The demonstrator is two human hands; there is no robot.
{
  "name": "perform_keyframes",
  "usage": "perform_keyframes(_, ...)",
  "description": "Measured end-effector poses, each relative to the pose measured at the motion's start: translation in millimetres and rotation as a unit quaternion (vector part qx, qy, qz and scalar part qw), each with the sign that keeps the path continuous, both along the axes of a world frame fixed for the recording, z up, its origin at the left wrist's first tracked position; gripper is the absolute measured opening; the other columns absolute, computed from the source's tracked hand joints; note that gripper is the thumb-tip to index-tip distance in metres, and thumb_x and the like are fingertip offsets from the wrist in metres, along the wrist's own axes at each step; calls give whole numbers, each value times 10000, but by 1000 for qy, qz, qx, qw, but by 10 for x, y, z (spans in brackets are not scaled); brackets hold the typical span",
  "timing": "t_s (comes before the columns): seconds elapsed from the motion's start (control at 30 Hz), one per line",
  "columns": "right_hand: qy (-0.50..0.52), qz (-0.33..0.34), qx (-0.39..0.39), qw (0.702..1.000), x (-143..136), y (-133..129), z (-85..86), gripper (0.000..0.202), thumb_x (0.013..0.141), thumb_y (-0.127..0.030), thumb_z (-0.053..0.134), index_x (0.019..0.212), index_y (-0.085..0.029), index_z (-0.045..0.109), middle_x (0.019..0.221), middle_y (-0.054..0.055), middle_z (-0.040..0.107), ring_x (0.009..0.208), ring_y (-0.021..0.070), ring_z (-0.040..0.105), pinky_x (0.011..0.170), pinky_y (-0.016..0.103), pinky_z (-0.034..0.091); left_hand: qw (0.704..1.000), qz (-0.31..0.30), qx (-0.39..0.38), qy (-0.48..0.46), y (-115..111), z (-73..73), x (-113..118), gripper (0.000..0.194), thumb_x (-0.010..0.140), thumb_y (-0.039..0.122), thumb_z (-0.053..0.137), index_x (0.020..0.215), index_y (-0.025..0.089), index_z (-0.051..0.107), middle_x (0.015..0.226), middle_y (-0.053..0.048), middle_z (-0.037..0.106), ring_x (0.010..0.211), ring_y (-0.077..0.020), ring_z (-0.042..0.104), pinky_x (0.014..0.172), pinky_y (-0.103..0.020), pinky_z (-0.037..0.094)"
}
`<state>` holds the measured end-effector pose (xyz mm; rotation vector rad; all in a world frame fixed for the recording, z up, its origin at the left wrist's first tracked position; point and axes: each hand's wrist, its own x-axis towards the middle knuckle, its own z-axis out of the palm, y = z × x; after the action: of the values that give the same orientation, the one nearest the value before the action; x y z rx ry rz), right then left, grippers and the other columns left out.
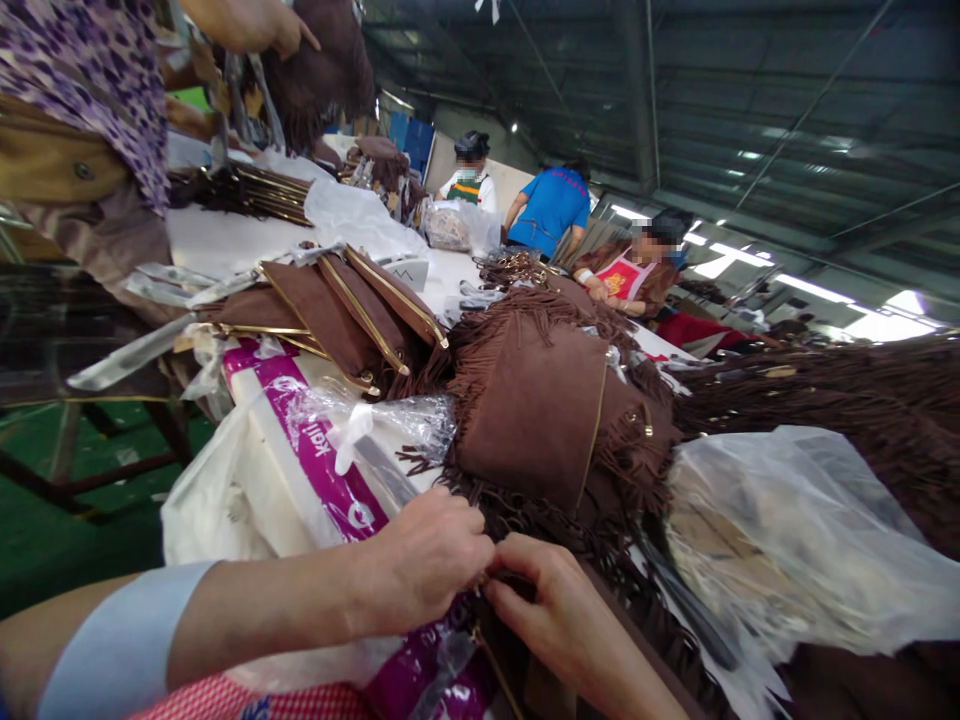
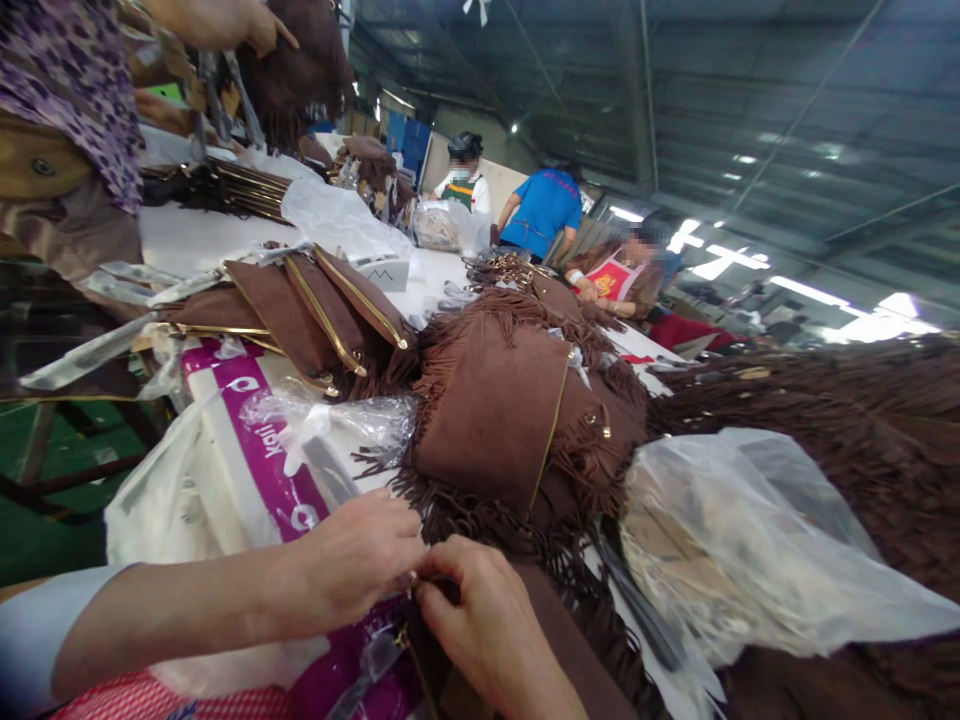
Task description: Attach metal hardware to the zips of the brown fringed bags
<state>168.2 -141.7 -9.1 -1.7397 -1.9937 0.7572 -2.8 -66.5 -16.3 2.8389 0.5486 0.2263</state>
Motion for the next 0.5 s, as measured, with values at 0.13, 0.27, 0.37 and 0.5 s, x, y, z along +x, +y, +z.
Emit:
perform_keyframes(0.13,33,3,75,997,-27,-117,-112,159,720,-71,502,675,-204,577,714,-20,608,691,143,590,633,222,388,990,29,-139,-5,-135,183,-120,102,860,103,552,940,167,557,974,-60,655,891,-230,605,806,-375,490)
perform_keyframes(0.27,0,44,182,982,34,-302,-275,161,840,-104,512,801,-206,630,739,-13,578,661,115,609,599,180,419,934,62,-351,-33,-100,361,-216,227,815,171,591,1037,182,544,837,-7,647,775,-177,602,678,-272,471)
perform_keyframes(0.37,-30,75,225,971,85,-365,-351,187,894,-100,494,919,-206,646,763,-2,584,648,108,627,607,162,450,862,84,-498,-37,17,297,-182,250,842,164,468,1070,176,569,682,34,596,587,-130,546,521,-206,419)
perform_keyframes(0.5,-48,69,259,962,79,-361,-392,175,910,-103,491,911,-204,634,734,-3,578,615,109,624,576,163,454,899,59,-431,-56,66,126,-71,188,739,92,555,850,176,681,615,46,576,561,-103,527,511,-167,374)
